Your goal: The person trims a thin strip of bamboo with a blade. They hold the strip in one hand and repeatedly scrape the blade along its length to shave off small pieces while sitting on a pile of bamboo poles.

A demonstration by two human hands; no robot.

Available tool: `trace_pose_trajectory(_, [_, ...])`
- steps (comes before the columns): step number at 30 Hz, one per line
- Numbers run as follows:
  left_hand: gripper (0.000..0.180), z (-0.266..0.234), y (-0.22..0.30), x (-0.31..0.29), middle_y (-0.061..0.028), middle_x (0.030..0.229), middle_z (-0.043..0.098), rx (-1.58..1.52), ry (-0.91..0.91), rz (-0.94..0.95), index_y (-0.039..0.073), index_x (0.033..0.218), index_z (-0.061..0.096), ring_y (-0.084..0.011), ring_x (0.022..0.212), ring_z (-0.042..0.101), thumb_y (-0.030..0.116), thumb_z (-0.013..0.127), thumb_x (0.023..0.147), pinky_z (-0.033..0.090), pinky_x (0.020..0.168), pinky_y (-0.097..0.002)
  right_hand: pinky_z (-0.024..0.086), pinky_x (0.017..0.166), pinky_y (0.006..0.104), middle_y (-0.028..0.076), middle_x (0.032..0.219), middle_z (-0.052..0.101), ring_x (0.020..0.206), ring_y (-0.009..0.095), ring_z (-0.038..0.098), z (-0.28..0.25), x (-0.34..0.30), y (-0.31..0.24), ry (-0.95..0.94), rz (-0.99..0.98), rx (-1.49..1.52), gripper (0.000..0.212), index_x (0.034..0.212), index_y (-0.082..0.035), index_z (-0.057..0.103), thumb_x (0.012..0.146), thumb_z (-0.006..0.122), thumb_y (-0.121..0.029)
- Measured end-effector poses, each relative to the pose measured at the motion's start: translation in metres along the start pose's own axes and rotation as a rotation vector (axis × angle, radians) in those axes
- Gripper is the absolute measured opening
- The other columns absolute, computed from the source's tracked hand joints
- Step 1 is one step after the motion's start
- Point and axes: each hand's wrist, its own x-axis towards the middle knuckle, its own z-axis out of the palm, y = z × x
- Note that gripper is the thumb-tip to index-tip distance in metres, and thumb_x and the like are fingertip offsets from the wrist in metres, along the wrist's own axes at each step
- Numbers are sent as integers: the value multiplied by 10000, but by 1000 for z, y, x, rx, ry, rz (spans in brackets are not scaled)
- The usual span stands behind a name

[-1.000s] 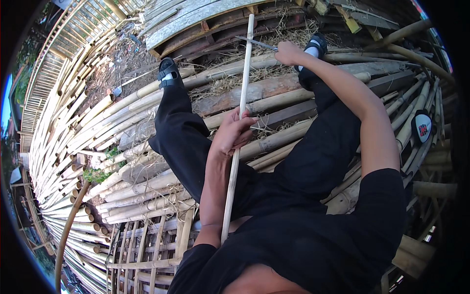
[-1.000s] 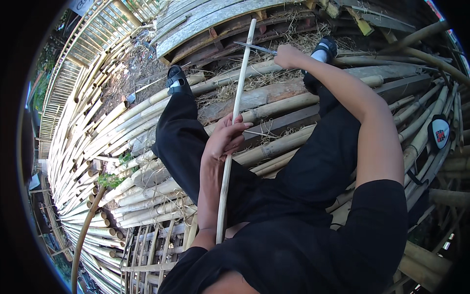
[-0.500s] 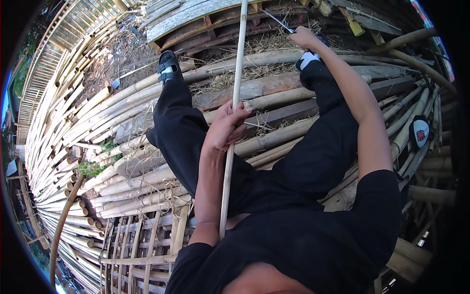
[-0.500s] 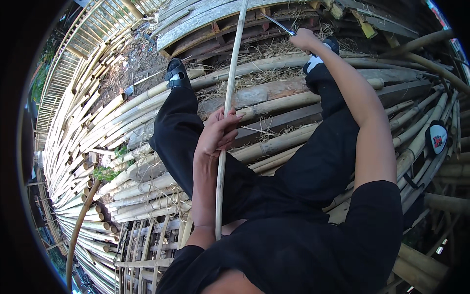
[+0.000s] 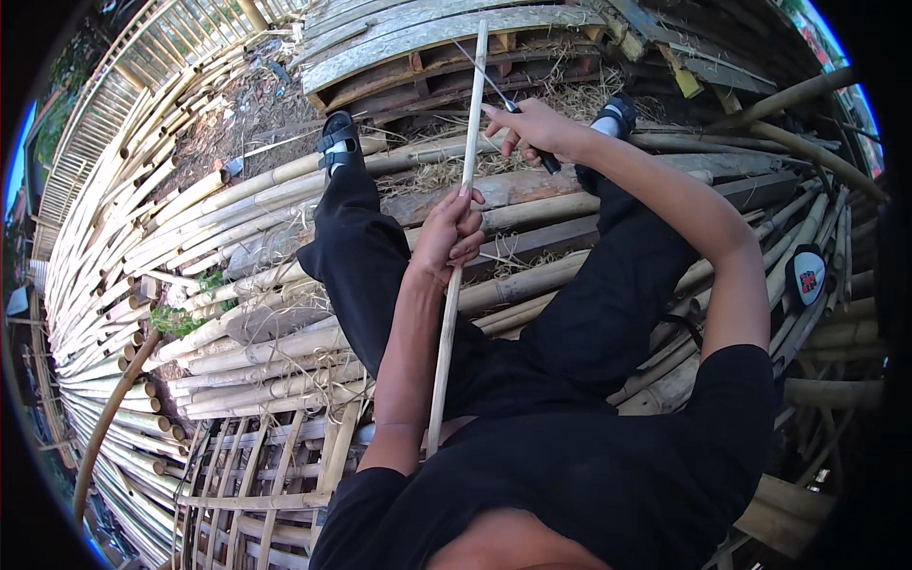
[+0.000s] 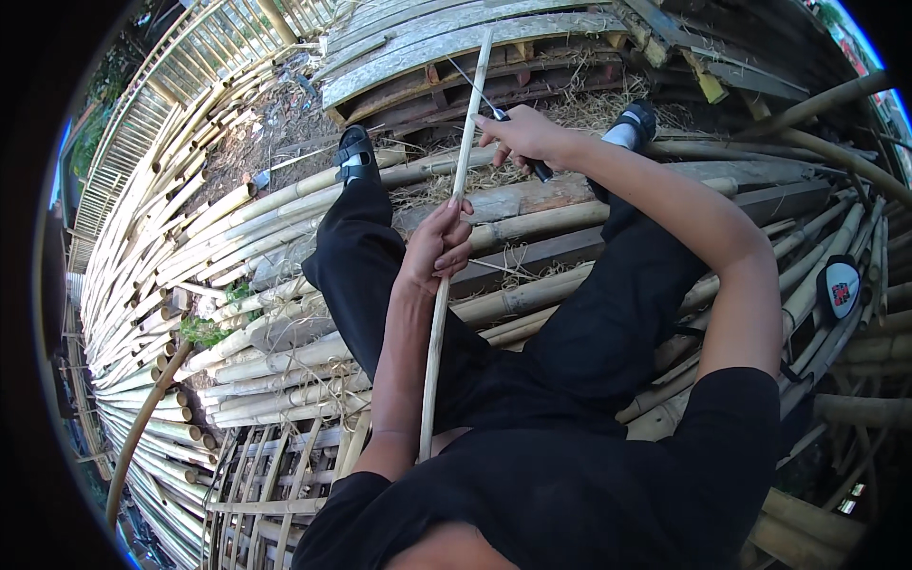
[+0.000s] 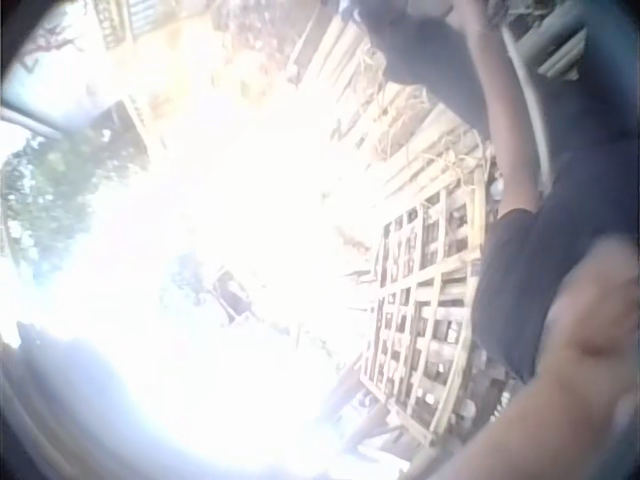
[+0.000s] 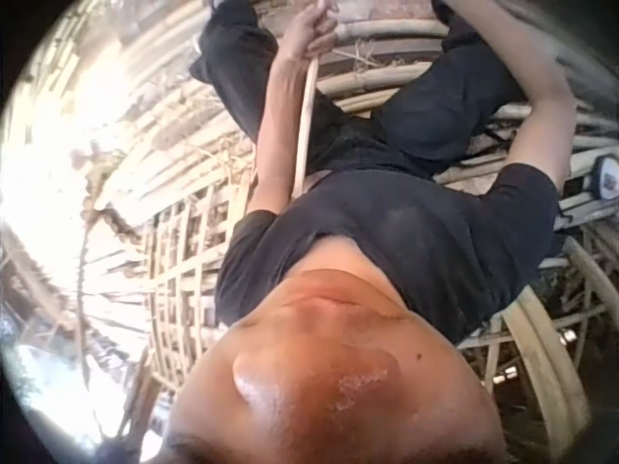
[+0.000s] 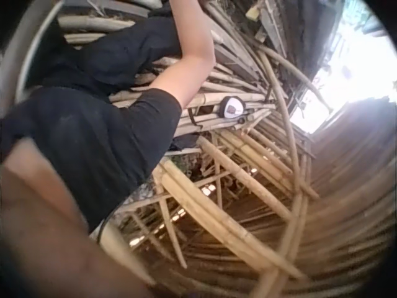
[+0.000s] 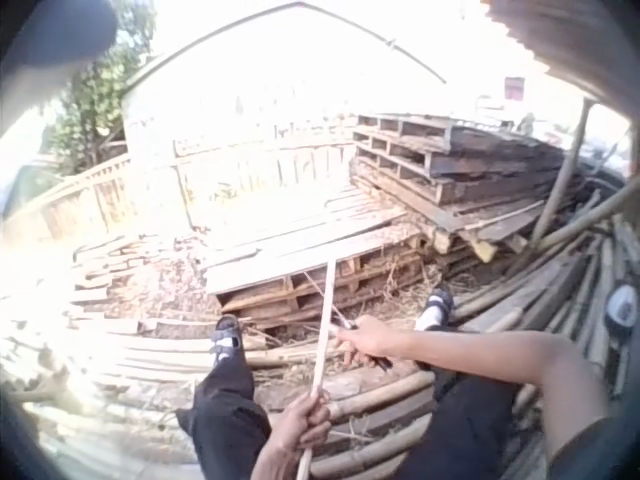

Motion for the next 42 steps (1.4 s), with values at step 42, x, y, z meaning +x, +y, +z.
trace_pose_trajectory(42, [290,-16,-23,18,44,540,381,289,182,134,44,910,478,-48,358,304,329,475,965,254,335,-209,443,617,407,187,665,583,635,313,581,-38,18,26,247,-277,-774,470,923,18,586,904,510,-445])
